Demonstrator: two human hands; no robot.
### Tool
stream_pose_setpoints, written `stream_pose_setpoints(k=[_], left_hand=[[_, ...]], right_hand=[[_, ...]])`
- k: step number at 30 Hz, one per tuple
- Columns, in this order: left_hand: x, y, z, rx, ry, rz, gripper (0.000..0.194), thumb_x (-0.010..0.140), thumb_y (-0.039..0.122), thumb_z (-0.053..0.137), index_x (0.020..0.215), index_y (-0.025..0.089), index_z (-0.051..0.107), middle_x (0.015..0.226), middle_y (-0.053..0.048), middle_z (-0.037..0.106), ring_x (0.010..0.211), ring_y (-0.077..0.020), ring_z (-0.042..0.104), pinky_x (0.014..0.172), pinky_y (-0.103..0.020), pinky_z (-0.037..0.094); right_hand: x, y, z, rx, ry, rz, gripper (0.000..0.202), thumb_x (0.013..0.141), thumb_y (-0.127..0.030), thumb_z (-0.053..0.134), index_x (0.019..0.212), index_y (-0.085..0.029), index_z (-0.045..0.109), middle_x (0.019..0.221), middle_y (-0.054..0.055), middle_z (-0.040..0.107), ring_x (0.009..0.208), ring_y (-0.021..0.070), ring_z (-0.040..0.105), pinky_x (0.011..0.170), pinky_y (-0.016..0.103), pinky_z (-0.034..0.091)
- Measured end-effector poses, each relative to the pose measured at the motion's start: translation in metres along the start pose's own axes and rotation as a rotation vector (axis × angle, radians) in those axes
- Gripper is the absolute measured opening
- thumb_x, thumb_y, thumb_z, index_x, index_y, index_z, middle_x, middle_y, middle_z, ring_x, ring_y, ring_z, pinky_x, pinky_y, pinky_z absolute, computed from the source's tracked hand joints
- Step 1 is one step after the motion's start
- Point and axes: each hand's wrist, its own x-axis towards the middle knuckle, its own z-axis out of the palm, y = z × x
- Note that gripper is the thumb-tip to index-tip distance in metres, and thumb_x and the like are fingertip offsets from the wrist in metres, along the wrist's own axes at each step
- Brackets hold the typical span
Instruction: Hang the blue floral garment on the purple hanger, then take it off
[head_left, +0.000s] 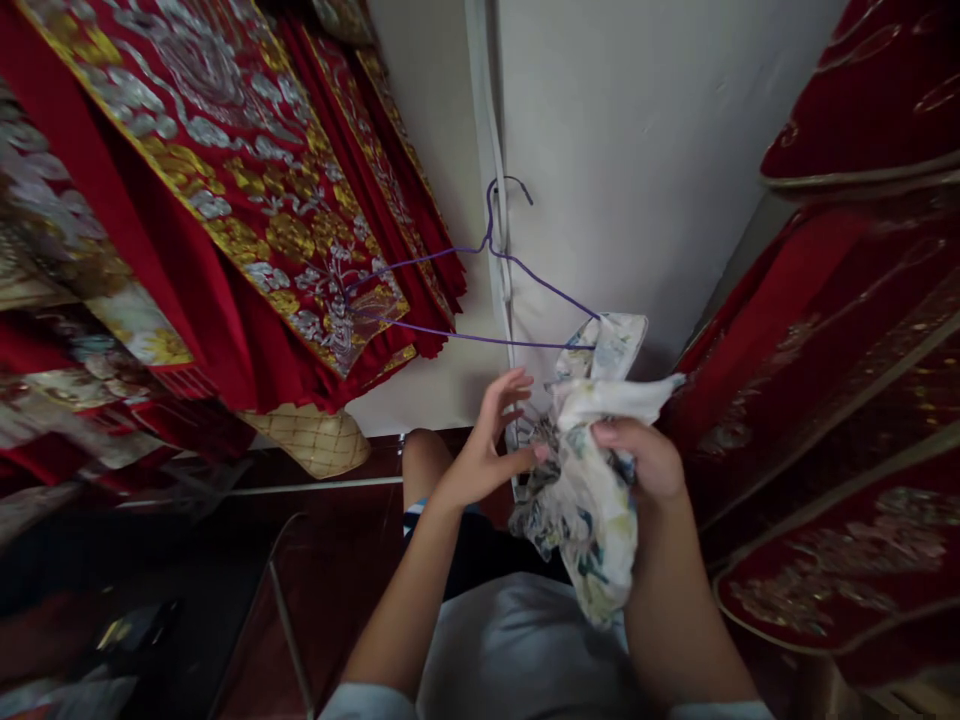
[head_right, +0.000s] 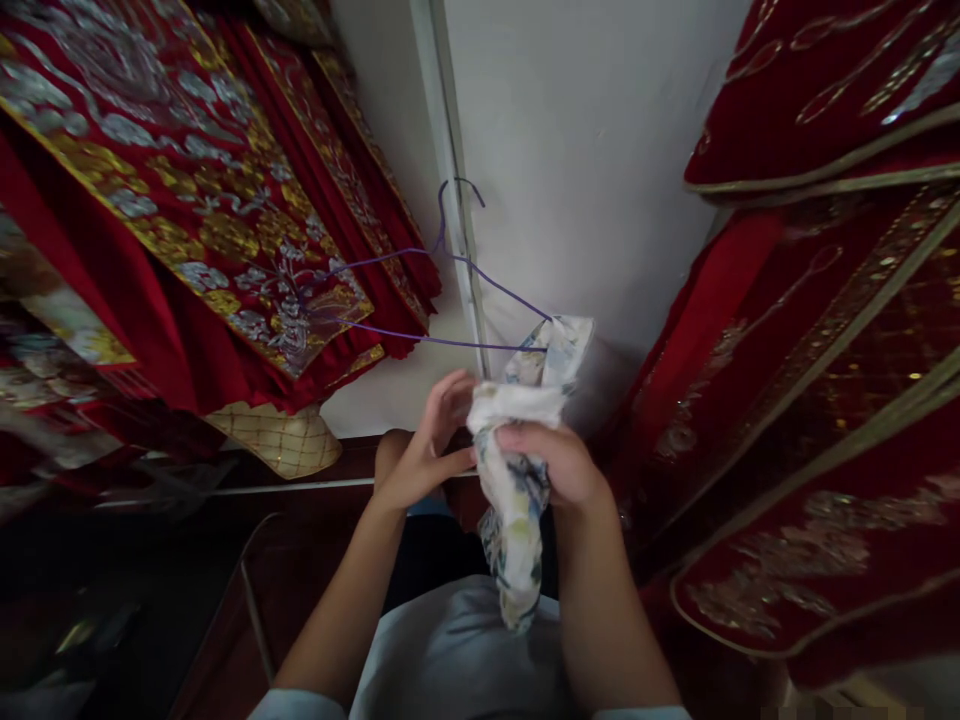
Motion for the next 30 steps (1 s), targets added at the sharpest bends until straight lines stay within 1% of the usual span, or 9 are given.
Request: stream_pose_setpoints(k=[3,6,10,13,17,20,24,27,30], left_hand=[[0.008,0.031,0.002,-0.003,-0.182,0.077,0.052,0.082,0.029,0.068,0.131,0.027,0.054,0.137,-0.008,0.052,0.128,-0.0302,0.047,0.109,-0.043,0.037],[0.006,0.033,0.005,0.043,-0.286,-0.010,0.038,0.084,0.032,0.065,0.120,0.022,0.062,0.113,-0.007,0.065,0.107,-0.0267,0.060,0.096,-0.038,0.046],[-0.002,0.002,0.007,0.237,-0.339,-0.108,0.025,0.088,0.036,0.060,0.096,0.015,0.068,0.091,-0.006,0.068,0.089,-0.0213,0.061,0.083,-0.031,0.048],[-0.006,-0.025,0.002,0.383,-0.388,-0.172,0.029,0.089,0.041,0.057,0.084,0.013,0.066,0.081,-0.005,0.066,0.076,-0.0172,0.059,0.073,-0.027,0.046],[-0.012,-0.045,-0.031,0.579,-0.412,-0.309,0.037,0.088,0.050,0.055,0.079,0.015,0.065,0.074,-0.002,0.065,0.066,-0.0148,0.056,0.064,-0.024,0.042],[-0.015,-0.042,-0.082,0.826,-0.293,-0.418,0.042,0.087,0.054,0.052,0.074,0.017,0.065,0.070,-0.003,0.065,0.066,-0.0172,0.057,0.063,-0.025,0.041],[-0.015,-0.021,-0.150,1.030,-0.167,-0.469,0.045,0.090,0.055,0.043,0.077,0.017,0.066,0.076,-0.007,0.068,0.072,-0.0215,0.062,0.068,-0.028,0.043],[-0.014,-0.002,-0.172,1.173,-0.097,-0.434,0.049,0.093,0.055,0.035,0.081,0.018,0.066,0.084,-0.009,0.069,0.077,-0.0226,0.064,0.072,-0.029,0.044],[-0.010,0.012,-0.172,1.318,-0.059,-0.441,0.052,0.095,0.053,0.028,0.085,0.019,0.067,0.089,-0.011,0.071,0.082,-0.0242,0.065,0.073,-0.029,0.043]], right_hand=[[-0.013,-0.001,0.004,-0.047,-0.170,0.075,0.028,0.046,-0.027,0.082,0.071,-0.019,0.071,0.061,0.000,0.069,0.050,0.0173,0.062,0.049,0.027,0.051],[-0.021,-0.004,-0.004,-0.002,-0.248,0.142,0.028,0.049,-0.029,0.080,0.073,-0.017,0.072,0.063,0.003,0.071,0.052,0.0203,0.064,0.050,0.030,0.053],[-0.025,-0.014,-0.028,0.064,-0.105,0.099,0.030,0.052,-0.036,0.075,0.075,-0.018,0.072,0.066,0.008,0.073,0.063,0.0306,0.070,0.054,0.038,0.057],[-0.029,-0.021,-0.037,0.020,-0.136,0.100,0.035,0.056,-0.044,0.074,0.081,-0.019,0.072,0.075,0.011,0.074,0.082,0.0363,0.071,0.064,0.043,0.059],[-0.023,-0.031,-0.034,-0.113,-0.198,0.010,0.037,0.059,-0.036,0.078,0.091,-0.021,0.069,0.084,0.008,0.074,0.080,0.0307,0.071,0.068,0.041,0.057],[0.012,-0.042,-0.031,-0.440,-0.199,-0.148,0.036,0.056,-0.023,0.081,0.090,-0.019,0.067,0.084,0.005,0.072,0.073,0.0233,0.068,0.065,0.033,0.054],[0.099,-0.048,-0.034,-0.906,-0.102,-0.493,0.018,0.060,-0.017,0.071,0.077,-0.016,0.066,0.069,0.000,0.065,0.064,0.0167,0.060,0.061,0.027,0.048],[0.164,-0.038,-0.037,-0.997,0.020,-0.705,0.040,0.063,-0.016,0.065,0.102,-0.015,0.068,0.085,0.003,0.070,0.075,0.0189,0.062,0.072,0.030,0.049],[0.208,-0.021,-0.038,-0.992,0.049,-0.670,0.044,0.069,-0.015,0.057,0.112,-0.015,0.066,0.100,0.007,0.072,0.092,0.0220,0.065,0.087,0.034,0.048]])
